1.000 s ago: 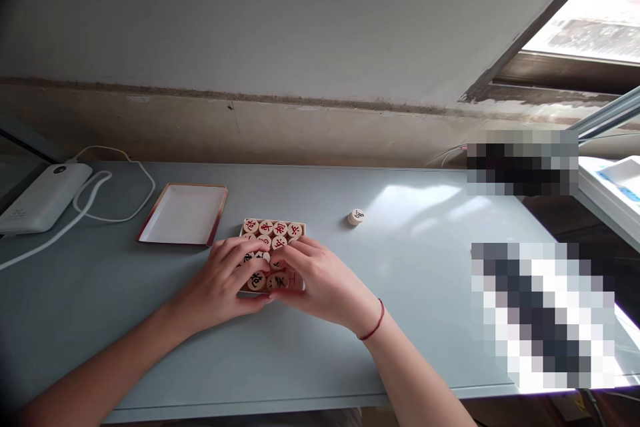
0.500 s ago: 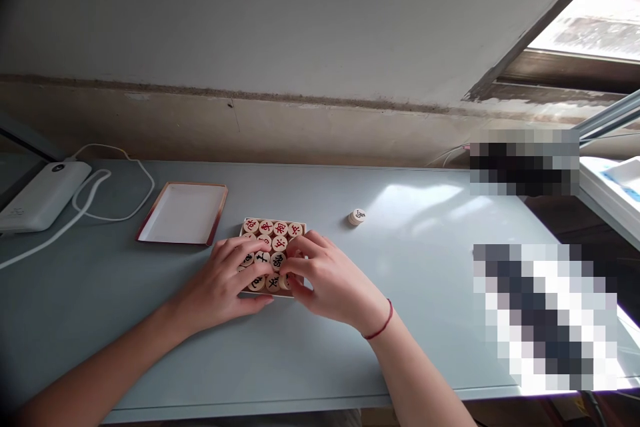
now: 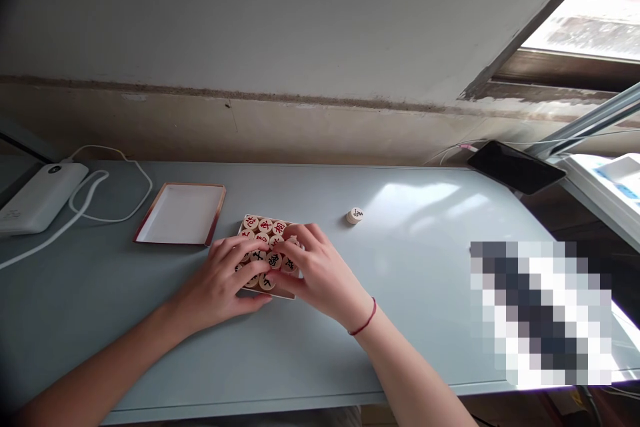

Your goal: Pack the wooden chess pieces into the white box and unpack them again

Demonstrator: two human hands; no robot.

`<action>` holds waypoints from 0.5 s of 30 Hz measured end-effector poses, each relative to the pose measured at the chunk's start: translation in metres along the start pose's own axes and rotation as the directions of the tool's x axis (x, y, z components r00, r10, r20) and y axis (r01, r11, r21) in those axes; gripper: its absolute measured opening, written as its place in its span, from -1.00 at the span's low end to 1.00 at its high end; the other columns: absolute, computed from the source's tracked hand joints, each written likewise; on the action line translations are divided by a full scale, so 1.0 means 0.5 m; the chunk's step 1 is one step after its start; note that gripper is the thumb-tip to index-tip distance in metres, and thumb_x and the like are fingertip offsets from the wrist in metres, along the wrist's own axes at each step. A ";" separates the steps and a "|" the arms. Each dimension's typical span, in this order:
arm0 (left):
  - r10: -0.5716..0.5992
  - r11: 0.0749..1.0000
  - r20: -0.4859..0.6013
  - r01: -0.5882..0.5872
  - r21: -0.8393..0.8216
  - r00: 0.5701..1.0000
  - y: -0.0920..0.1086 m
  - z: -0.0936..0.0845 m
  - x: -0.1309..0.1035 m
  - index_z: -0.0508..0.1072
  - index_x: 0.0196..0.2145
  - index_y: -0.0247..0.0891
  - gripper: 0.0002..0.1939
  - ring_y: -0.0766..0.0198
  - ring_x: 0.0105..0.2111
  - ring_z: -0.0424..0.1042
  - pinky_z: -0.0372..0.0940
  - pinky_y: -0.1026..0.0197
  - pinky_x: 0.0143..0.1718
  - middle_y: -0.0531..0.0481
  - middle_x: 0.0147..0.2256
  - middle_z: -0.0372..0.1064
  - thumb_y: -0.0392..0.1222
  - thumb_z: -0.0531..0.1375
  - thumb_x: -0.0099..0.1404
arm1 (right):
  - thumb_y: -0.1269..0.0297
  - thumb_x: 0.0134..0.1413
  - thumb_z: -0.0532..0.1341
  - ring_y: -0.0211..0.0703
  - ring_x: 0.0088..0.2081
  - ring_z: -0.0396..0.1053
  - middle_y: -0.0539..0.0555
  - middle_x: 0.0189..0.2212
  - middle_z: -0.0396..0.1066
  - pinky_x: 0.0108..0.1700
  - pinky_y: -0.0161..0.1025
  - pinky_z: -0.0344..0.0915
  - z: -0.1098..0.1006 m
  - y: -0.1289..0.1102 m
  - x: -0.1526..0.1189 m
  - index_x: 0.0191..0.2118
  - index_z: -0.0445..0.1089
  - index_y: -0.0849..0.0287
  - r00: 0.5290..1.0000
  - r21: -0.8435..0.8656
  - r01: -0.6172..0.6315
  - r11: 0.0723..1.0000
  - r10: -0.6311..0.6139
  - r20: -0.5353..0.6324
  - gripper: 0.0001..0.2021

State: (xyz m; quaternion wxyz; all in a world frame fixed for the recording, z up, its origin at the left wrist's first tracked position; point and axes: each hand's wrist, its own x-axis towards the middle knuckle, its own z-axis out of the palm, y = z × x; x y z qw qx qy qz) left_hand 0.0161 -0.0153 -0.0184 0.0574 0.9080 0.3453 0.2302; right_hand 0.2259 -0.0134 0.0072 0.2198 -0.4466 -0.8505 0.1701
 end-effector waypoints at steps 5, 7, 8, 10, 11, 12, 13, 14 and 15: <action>0.010 1.000 0.043 -0.009 -0.017 0.999 -0.004 -0.002 0.002 0.39 -0.18 -0.17 -0.69 -0.12 0.16 0.14 0.09 -0.20 0.10 -0.17 0.13 0.23 -0.05 0.28 0.14 | 0.21 0.19 0.15 -0.01 -0.08 0.30 0.14 -0.13 0.35 -0.06 0.01 0.33 -0.039 0.047 -0.004 -0.14 0.39 0.03 0.971 0.012 -0.090 0.996 0.091 -0.223 -0.84; -0.005 1.000 0.091 0.007 -0.023 0.996 -0.006 -0.004 0.003 0.38 -0.10 -0.15 -0.57 -0.18 0.24 -0.01 -0.01 -0.28 0.16 -0.19 0.23 0.09 -0.02 0.32 0.09 | 0.17 0.17 0.15 0.07 -0.01 0.26 0.16 -0.08 0.34 -0.03 0.07 0.29 -0.048 0.085 -0.010 -0.11 0.39 0.03 0.937 -0.054 -0.201 0.978 0.176 -0.301 -0.80; -0.016 1.000 0.113 0.019 -0.025 0.993 -0.007 -0.004 0.003 0.37 -0.04 -0.13 -0.52 -0.20 0.26 -0.06 -0.03 -0.30 0.17 -0.19 0.26 0.03 -0.03 0.33 0.08 | 0.15 0.15 0.16 0.13 0.05 0.21 0.18 -0.03 0.32 0.00 0.12 0.26 -0.049 0.105 -0.013 -0.08 0.39 0.04 0.921 -0.104 -0.264 0.959 0.218 -0.324 -0.75; -0.031 0.999 0.135 0.035 -0.031 0.990 -0.010 -0.004 0.003 0.32 0.05 -0.13 -0.44 -0.20 0.28 -0.11 0.00 -0.30 0.17 -0.22 0.28 -0.03 -0.07 0.33 0.09 | 0.13 0.12 0.17 0.24 0.15 0.08 0.22 0.06 0.28 0.05 0.21 0.19 -0.043 0.143 -0.020 -0.01 0.37 0.08 0.896 -0.206 -0.368 0.907 0.287 -0.340 -0.67; -0.036 0.999 0.136 0.041 -0.034 0.990 -0.011 -0.003 0.002 0.30 0.07 -0.13 -0.42 -0.20 0.28 -0.11 0.03 -0.29 0.17 -0.23 0.28 -0.04 -0.10 0.33 0.11 | 0.14 0.11 0.16 0.26 0.17 0.05 0.22 0.07 0.28 0.05 0.23 0.18 -0.038 0.158 -0.023 0.01 0.37 0.09 0.893 -0.237 -0.396 0.887 0.312 -0.325 -0.65; -0.040 0.998 0.131 0.045 -0.038 0.991 -0.011 -0.001 0.001 0.28 0.09 -0.14 -0.42 -0.19 0.28 -0.09 0.06 -0.27 0.16 -0.24 0.28 -0.03 -0.11 0.32 0.12 | 0.17 0.12 0.14 0.25 0.16 0.07 0.22 0.05 0.30 0.05 0.21 0.19 -0.033 0.170 -0.026 0.01 0.37 0.11 0.894 -0.250 -0.411 0.877 0.334 -0.300 -0.65; -0.046 0.998 0.123 0.052 -0.041 0.991 -0.010 0.001 0.000 0.28 0.10 -0.15 -0.42 -0.17 0.27 -0.07 0.08 -0.25 0.16 -0.25 0.27 -0.02 -0.12 0.31 0.14 | 0.20 0.13 0.12 0.22 0.12 0.13 0.21 0.02 0.34 0.03 0.18 0.21 -0.029 0.179 -0.028 0.01 0.37 0.12 0.896 -0.249 -0.420 0.873 0.354 -0.269 -0.66; -0.056 0.997 0.109 0.061 -0.043 0.992 -0.008 0.004 0.000 0.27 0.10 -0.16 -0.44 -0.16 0.27 -0.06 0.10 -0.23 0.16 -0.25 0.26 0.00 -0.13 0.30 0.16 | 0.25 0.13 0.09 0.17 0.06 0.20 0.20 -0.03 0.38 0.00 0.14 0.25 -0.026 0.185 -0.030 0.00 0.38 0.13 0.896 -0.239 -0.429 0.871 0.375 -0.239 -0.67; -0.068 0.996 0.096 0.072 -0.043 0.993 -0.006 0.007 -0.001 0.28 0.10 -0.16 -0.46 -0.15 0.27 -0.04 0.10 -0.23 0.16 -0.25 0.26 0.01 -0.12 0.28 0.18 | 0.29 0.13 0.07 0.12 0.00 0.26 0.18 -0.08 0.41 -0.03 0.09 0.27 -0.024 0.188 -0.032 -0.02 0.39 0.14 0.893 -0.223 -0.439 0.870 0.396 -0.212 -0.68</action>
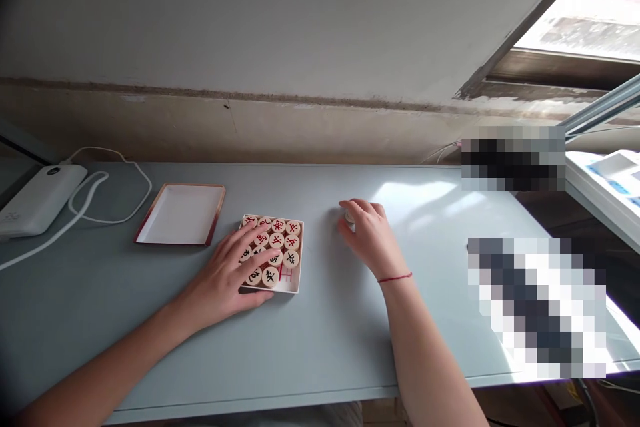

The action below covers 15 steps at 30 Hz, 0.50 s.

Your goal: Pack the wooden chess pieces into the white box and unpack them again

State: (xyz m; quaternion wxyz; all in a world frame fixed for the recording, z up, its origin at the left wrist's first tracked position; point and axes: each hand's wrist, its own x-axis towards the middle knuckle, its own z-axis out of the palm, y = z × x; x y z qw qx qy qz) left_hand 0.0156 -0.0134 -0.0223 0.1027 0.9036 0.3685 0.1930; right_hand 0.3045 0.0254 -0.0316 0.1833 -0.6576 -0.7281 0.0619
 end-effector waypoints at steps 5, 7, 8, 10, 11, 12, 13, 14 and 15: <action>-0.060 0.998 -0.068 0.061 0.021 0.996 0.012 0.012 0.000 0.30 0.08 -0.09 -0.50 -0.17 0.25 -0.02 0.02 -0.30 0.17 -0.19 0.23 0.06 -0.08 0.27 0.18 | 0.42 0.08 0.02 -0.03 -0.18 0.36 0.16 -0.19 0.44 -0.16 -0.05 0.33 -0.015 -0.011 0.000 -0.12 0.43 0.16 0.994 0.059 -0.071 0.996 0.066 0.083 -0.69; -0.062 0.997 -0.120 0.066 0.027 0.991 0.013 0.008 0.004 0.28 0.09 -0.09 -0.49 -0.18 0.24 -0.01 -0.01 -0.32 0.17 -0.20 0.22 0.08 -0.05 0.25 0.21 | 0.40 0.09 0.04 -0.05 -0.21 0.38 0.15 -0.20 0.44 -0.20 -0.08 0.34 -0.025 -0.025 0.000 -0.17 0.44 0.15 0.994 0.114 -0.072 0.991 0.062 0.088 -0.74; -0.063 0.997 -0.153 0.067 0.023 0.986 0.013 0.003 0.008 0.27 0.10 -0.10 -0.52 -0.15 0.23 0.00 0.01 -0.30 0.17 -0.20 0.20 0.09 -0.06 0.22 0.24 | 0.37 0.11 0.06 -0.08 -0.24 0.39 0.13 -0.21 0.44 -0.22 -0.10 0.35 -0.029 -0.034 0.000 -0.18 0.43 0.14 0.995 0.167 -0.067 0.984 0.053 0.088 -0.77; -0.071 0.997 -0.204 0.073 0.003 0.976 0.014 -0.008 0.019 0.25 0.10 -0.11 -0.61 -0.06 0.21 0.07 0.08 -0.20 0.17 -0.18 0.17 0.13 -0.13 0.13 0.33 | 0.26 0.13 0.11 -0.14 -0.31 0.39 0.10 -0.25 0.45 -0.28 -0.16 0.37 -0.037 -0.059 -0.003 -0.18 0.42 0.12 0.995 0.328 -0.051 0.943 0.021 0.095 -0.81; -0.079 0.997 -0.216 0.079 -0.010 0.973 0.015 -0.014 0.026 0.25 0.10 -0.11 -0.64 0.00 0.19 0.11 0.13 -0.13 0.16 -0.16 0.15 0.16 -0.18 0.09 0.36 | 0.20 0.13 0.14 -0.16 -0.32 0.40 0.09 -0.26 0.45 -0.30 -0.18 0.38 -0.039 -0.072 -0.005 -0.16 0.41 0.11 0.995 0.424 -0.044 0.905 0.001 0.103 -0.80; -0.084 0.996 -0.214 0.081 -0.021 0.973 0.016 -0.019 0.034 0.25 0.11 -0.12 -0.65 0.04 0.16 0.16 0.17 -0.08 0.14 -0.15 0.13 0.18 -0.20 0.06 0.37 | 0.15 0.12 0.17 -0.17 -0.31 0.40 0.09 -0.26 0.46 -0.30 -0.20 0.39 -0.041 -0.086 -0.009 -0.14 0.41 0.11 0.993 0.516 -0.041 0.855 -0.021 0.114 -0.77; -0.085 0.996 -0.209 0.080 -0.029 0.974 0.018 -0.022 0.042 0.24 0.12 -0.13 -0.65 0.07 0.12 0.22 0.21 -0.04 0.11 -0.15 0.11 0.21 -0.21 0.05 0.38 | 0.12 0.11 0.19 -0.17 -0.28 0.41 0.09 -0.25 0.46 -0.28 -0.21 0.41 -0.042 -0.100 -0.012 -0.13 0.40 0.11 0.991 0.597 -0.042 0.801 -0.043 0.127 -0.75; -0.076 0.997 -0.202 0.070 -0.038 0.976 0.020 -0.022 0.051 0.22 0.13 -0.14 -0.64 0.08 0.07 0.27 0.25 -0.01 0.08 -0.15 0.08 0.24 -0.19 0.05 0.39 | 0.11 0.10 0.21 -0.16 -0.25 0.42 0.09 -0.22 0.46 -0.25 -0.21 0.41 -0.042 -0.113 -0.016 -0.13 0.39 0.12 0.988 0.663 -0.048 0.747 -0.062 0.142 -0.73; -0.059 0.998 -0.195 0.050 -0.049 0.979 0.023 -0.021 0.060 0.20 0.14 -0.16 -0.61 0.09 0.04 0.31 0.28 0.01 0.06 -0.15 0.05 0.28 -0.16 0.06 0.38 | 0.11 0.09 0.22 -0.16 -0.23 0.42 0.10 -0.21 0.46 -0.23 -0.20 0.42 -0.042 -0.124 -0.020 -0.13 0.39 0.12 0.984 0.713 -0.061 0.698 -0.078 0.160 -0.73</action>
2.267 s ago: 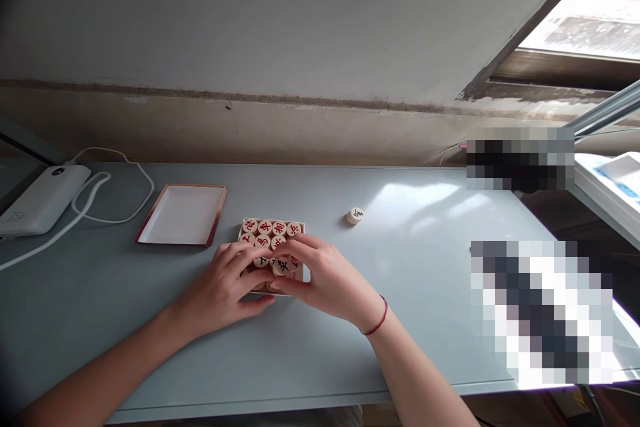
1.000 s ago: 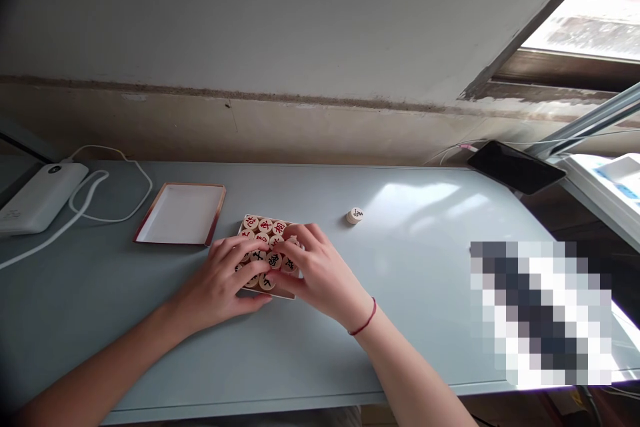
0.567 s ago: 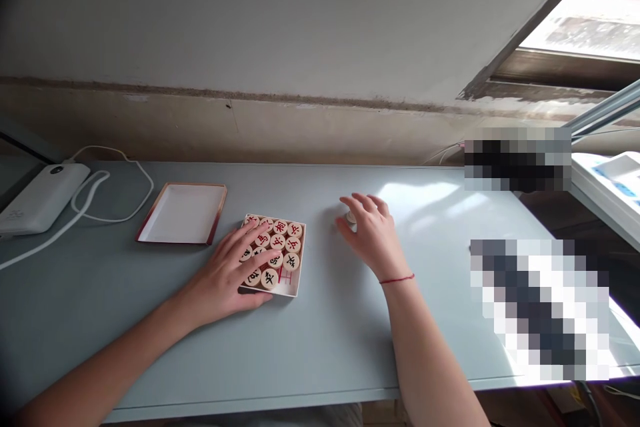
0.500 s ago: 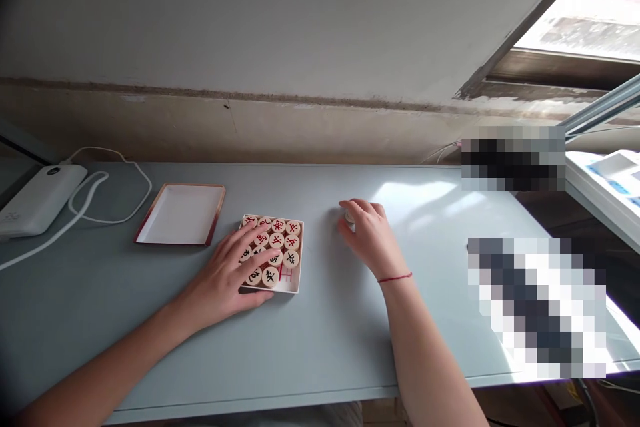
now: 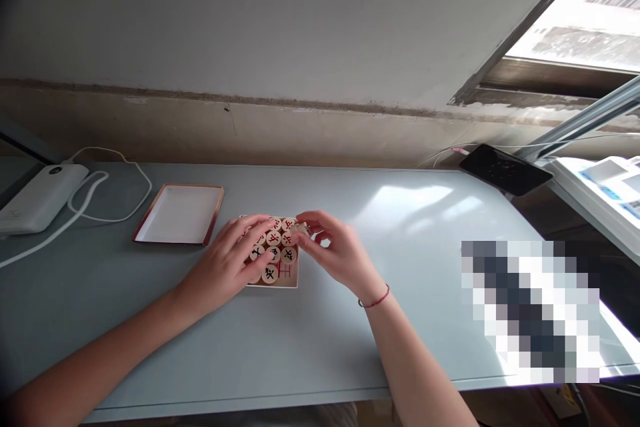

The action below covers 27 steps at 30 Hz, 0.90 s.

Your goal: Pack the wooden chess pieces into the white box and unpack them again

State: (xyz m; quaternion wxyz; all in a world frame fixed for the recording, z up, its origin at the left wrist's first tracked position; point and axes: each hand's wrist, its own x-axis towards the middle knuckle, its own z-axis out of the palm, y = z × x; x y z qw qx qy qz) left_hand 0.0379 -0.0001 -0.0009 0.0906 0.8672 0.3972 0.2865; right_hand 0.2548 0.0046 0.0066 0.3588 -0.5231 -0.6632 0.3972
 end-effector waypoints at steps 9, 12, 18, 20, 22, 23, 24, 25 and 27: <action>-0.004 0.981 -0.012 0.001 -0.196 1.000 0.014 0.037 0.019 0.26 0.05 -0.14 -0.71 0.19 -0.09 0.43 0.38 0.13 -0.09 -0.06 -0.13 0.39 -0.20 0.10 0.38 | 0.09 0.08 0.24 -0.11 -0.19 0.46 0.12 -0.25 0.50 -0.16 -0.15 0.42 0.031 -0.023 -0.006 -0.15 0.39 0.16 0.982 0.304 -0.120 0.945 0.068 0.176 -0.71; -0.046 0.967 -0.019 0.040 -0.252 0.999 0.018 0.030 0.008 0.33 -0.08 -0.17 -0.80 0.23 -0.16 0.43 0.37 0.19 -0.14 -0.03 -0.18 0.39 -0.25 0.14 0.33 | 0.08 0.08 0.24 -0.14 -0.22 0.45 0.11 -0.27 0.49 -0.19 -0.19 0.42 0.031 -0.024 -0.006 -0.18 0.39 0.16 0.985 0.348 -0.139 0.927 0.094 0.143 -0.72; 0.019 0.960 0.017 -0.014 -0.281 1.000 0.034 0.032 -0.003 0.35 -0.35 -0.20 -0.93 0.30 -0.25 0.44 0.28 0.23 -0.16 0.04 -0.23 0.44 -0.27 0.21 0.26 | 0.06 0.05 0.26 -0.27 -0.38 0.37 0.06 -0.36 0.45 -0.42 -0.31 0.34 0.022 -0.029 -0.006 -0.22 0.39 0.17 0.985 0.355 -0.172 0.919 0.166 0.046 -0.71; 0.046 0.974 0.062 -0.031 -0.226 0.997 0.036 0.034 -0.003 0.35 -0.38 -0.20 -0.89 0.28 -0.25 0.42 0.21 0.19 -0.14 0.09 -0.30 0.47 -0.27 0.26 0.23 | 0.08 0.04 0.27 -0.26 -0.37 0.36 0.06 -0.35 0.43 -0.41 -0.31 0.36 0.022 -0.028 -0.006 -0.22 0.38 0.16 0.988 0.355 -0.152 0.923 0.151 0.029 -0.72; 0.056 0.984 0.114 -0.036 -0.175 0.992 0.036 0.036 -0.004 0.36 -0.41 -0.20 -0.88 0.25 -0.23 0.41 0.15 0.16 -0.12 0.11 -0.34 0.49 -0.26 0.27 0.21 | 0.09 0.04 0.27 -0.25 -0.35 0.36 0.06 -0.32 0.41 -0.41 -0.30 0.38 0.024 -0.023 -0.006 -0.26 0.37 0.16 0.992 0.348 -0.121 0.930 0.129 0.001 -0.75; 0.058 0.987 0.127 -0.038 -0.154 0.990 0.036 0.037 -0.005 0.37 -0.42 -0.20 -0.88 0.24 -0.21 0.41 0.13 0.15 -0.12 0.11 -0.33 0.50 -0.24 0.27 0.22 | 0.10 0.05 0.27 -0.24 -0.32 0.35 0.06 -0.30 0.40 -0.40 -0.30 0.40 0.025 -0.020 -0.006 -0.28 0.37 0.16 0.994 0.344 -0.102 0.933 0.113 -0.010 -0.77; 0.060 0.990 0.134 -0.042 -0.133 0.989 0.035 0.038 -0.006 0.38 -0.42 -0.19 -0.89 0.24 -0.20 0.40 0.11 0.14 -0.11 0.12 -0.32 0.50 -0.23 0.26 0.22 | 0.12 0.05 0.27 -0.23 -0.30 0.35 0.07 -0.29 0.38 -0.38 -0.29 0.41 0.025 -0.016 -0.006 -0.30 0.37 0.15 0.995 0.338 -0.082 0.938 0.094 -0.019 -0.79; 0.066 0.992 0.135 -0.050 -0.113 0.989 0.033 0.038 -0.007 0.39 -0.43 -0.19 -0.88 0.24 -0.19 0.40 0.09 0.14 -0.11 0.12 -0.32 0.51 -0.22 0.26 0.23 | 0.14 0.04 0.28 -0.22 -0.27 0.34 0.07 -0.27 0.36 -0.35 -0.28 0.43 0.026 -0.012 -0.006 -0.33 0.37 0.15 0.996 0.328 -0.066 0.942 0.079 -0.027 -0.81; 0.092 0.994 0.134 -0.082 -0.077 0.987 0.029 0.036 -0.009 0.40 -0.43 -0.19 -0.87 0.24 -0.18 0.38 0.08 0.13 -0.09 0.12 -0.31 0.50 -0.18 0.25 0.25 | 0.19 0.02 0.29 -0.19 -0.20 0.33 0.07 -0.24 0.32 -0.27 -0.26 0.45 0.025 -0.008 -0.006 -0.35 0.38 0.14 0.997 0.302 -0.050 0.952 0.065 -0.041 -0.85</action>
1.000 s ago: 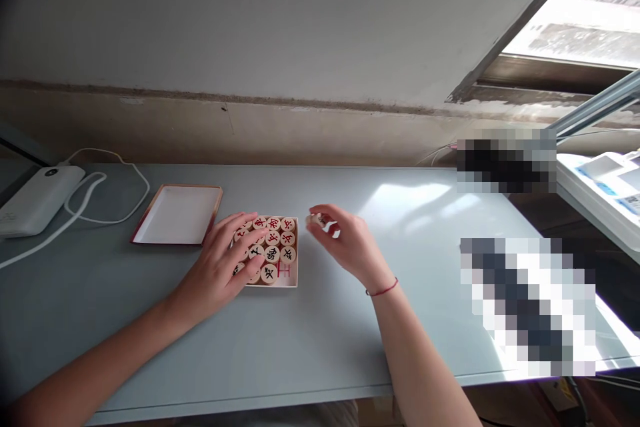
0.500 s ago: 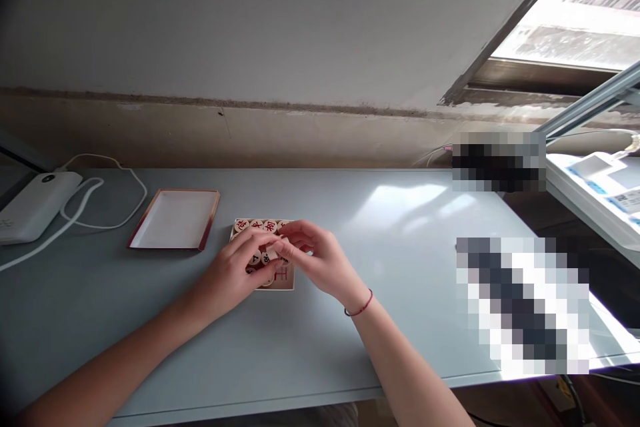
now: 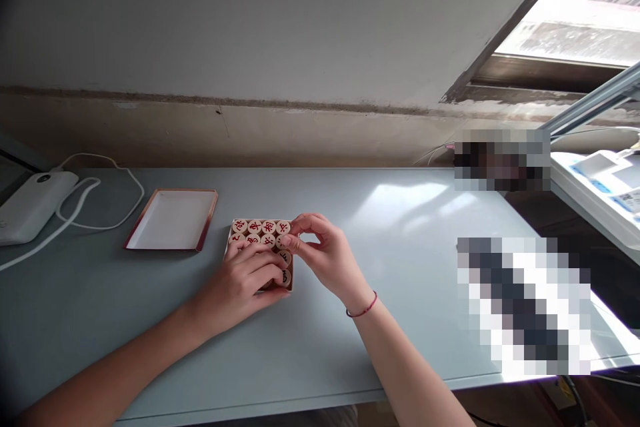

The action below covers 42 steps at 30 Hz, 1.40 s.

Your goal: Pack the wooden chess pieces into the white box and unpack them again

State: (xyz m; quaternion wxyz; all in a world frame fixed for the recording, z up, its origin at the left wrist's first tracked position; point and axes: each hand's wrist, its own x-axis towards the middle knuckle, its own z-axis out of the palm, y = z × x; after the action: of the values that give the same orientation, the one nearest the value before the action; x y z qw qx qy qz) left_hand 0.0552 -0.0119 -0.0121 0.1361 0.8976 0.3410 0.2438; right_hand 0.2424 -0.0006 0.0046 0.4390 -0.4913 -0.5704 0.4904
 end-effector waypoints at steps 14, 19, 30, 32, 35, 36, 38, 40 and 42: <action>-0.039 0.980 0.085 0.022 0.197 0.996 -0.055 -0.032 0.001 0.37 0.00 -0.20 -0.41 -0.10 0.12 0.18 0.11 -0.13 0.10 -0.20 0.12 0.26 0.16 0.27 0.09 | 0.37 0.10 0.17 -0.29 -0.42 0.34 0.03 -0.28 0.38 -0.36 -0.26 0.34 -0.013 -0.041 -0.033 -0.23 0.37 0.09 0.906 -0.622 0.269 0.735 0.025 0.422 -0.89; -0.044 0.976 0.061 0.030 0.216 0.997 -0.055 -0.023 0.001 0.37 0.01 -0.22 -0.39 -0.10 0.11 0.21 0.09 -0.13 0.10 -0.23 0.11 0.28 0.14 0.29 0.08 | 0.31 0.13 0.18 -0.26 -0.41 0.36 0.04 -0.26 0.40 -0.35 -0.25 0.33 -0.004 -0.031 -0.028 -0.24 0.40 0.08 0.905 -0.629 0.309 0.713 -0.016 0.426 -0.92; -0.389 0.824 -0.189 0.432 0.366 0.902 -0.125 -0.083 0.002 0.30 0.04 -0.31 -0.55 0.02 -0.11 0.40 0.21 0.07 -0.16 -0.21 -0.10 0.43 0.07 -0.01 0.37 | 0.24 0.23 0.07 -0.24 -0.41 0.38 0.09 -0.29 0.41 -0.42 -0.28 0.32 -0.009 -0.025 -0.021 -0.18 0.40 0.08 0.953 -0.620 0.251 0.743 -0.078 0.292 -0.82; -0.522 0.726 -0.176 0.543 0.421 0.835 -0.145 -0.097 -0.004 0.37 -0.07 -0.32 -0.63 0.02 -0.22 0.44 0.21 0.12 -0.29 -0.18 -0.22 0.46 0.00 0.00 0.36 | 0.24 0.23 0.07 -0.23 -0.40 0.39 0.08 -0.29 0.41 -0.43 -0.28 0.31 -0.009 -0.024 -0.021 -0.19 0.40 0.08 0.954 -0.623 0.244 0.743 -0.069 0.292 -0.82; -0.601 0.703 -0.061 0.563 0.435 0.797 -0.164 -0.122 -0.010 0.43 -0.33 -0.24 -0.73 0.13 -0.38 0.44 0.17 0.18 -0.39 -0.07 -0.35 0.46 -0.13 -0.03 0.35 | 0.25 0.23 0.07 -0.22 -0.39 0.39 0.08 -0.29 0.42 -0.43 -0.27 0.32 -0.008 -0.021 -0.020 -0.20 0.40 0.08 0.956 -0.617 0.242 0.749 -0.075 0.284 -0.83; -0.584 0.717 -0.080 0.559 0.416 0.808 -0.164 -0.132 -0.010 0.43 -0.37 -0.23 -0.72 0.15 -0.40 0.43 0.18 0.18 -0.38 -0.05 -0.37 0.45 -0.16 -0.04 0.34 | 0.24 0.23 0.07 -0.20 -0.38 0.39 0.08 -0.30 0.42 -0.41 -0.26 0.33 -0.008 -0.020 -0.019 -0.21 0.40 0.08 0.960 -0.617 0.239 0.750 -0.089 0.264 -0.83; -0.498 0.791 -0.178 0.528 0.308 0.849 -0.154 -0.158 -0.010 0.42 -0.37 -0.21 -0.73 0.17 -0.38 0.42 0.21 0.16 -0.31 -0.03 -0.37 0.43 -0.14 -0.04 0.34 | 0.23 0.23 0.07 -0.15 -0.31 0.41 0.11 -0.27 0.42 -0.34 -0.21 0.36 -0.006 -0.016 -0.017 -0.19 0.38 0.08 0.973 -0.616 0.224 0.755 -0.141 0.181 -0.84; -0.520 0.837 -0.282 0.546 0.019 0.806 -0.133 -0.182 -0.012 0.41 -0.29 -0.17 -0.77 0.19 -0.33 0.41 0.26 0.18 -0.26 0.01 -0.33 0.43 -0.03 0.04 0.33 | 0.19 0.22 0.09 -0.08 -0.18 0.40 0.14 -0.17 0.41 -0.22 -0.14 0.39 -0.004 -0.012 -0.014 -0.10 0.33 0.08 0.980 -0.591 0.190 0.784 -0.192 0.061 -0.81; -0.619 0.762 -0.219 0.510 -0.399 0.754 -0.110 -0.193 -0.017 0.40 -0.26 -0.15 -0.74 0.22 -0.33 0.42 0.32 0.19 -0.26 0.04 -0.34 0.44 0.06 0.09 0.30 | 0.15 0.20 0.14 -0.04 -0.03 0.34 0.17 0.01 0.33 -0.09 -0.08 0.38 0.000 -0.010 -0.012 0.05 0.22 0.05 0.981 -0.489 0.162 0.857 -0.191 -0.011 -0.67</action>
State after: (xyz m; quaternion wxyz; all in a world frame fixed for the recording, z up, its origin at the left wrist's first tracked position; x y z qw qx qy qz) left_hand -0.0317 0.0300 0.0438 0.2847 0.6607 0.5738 0.3914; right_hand 0.2428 -0.0065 0.0092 0.3614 -0.5457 -0.7045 0.2744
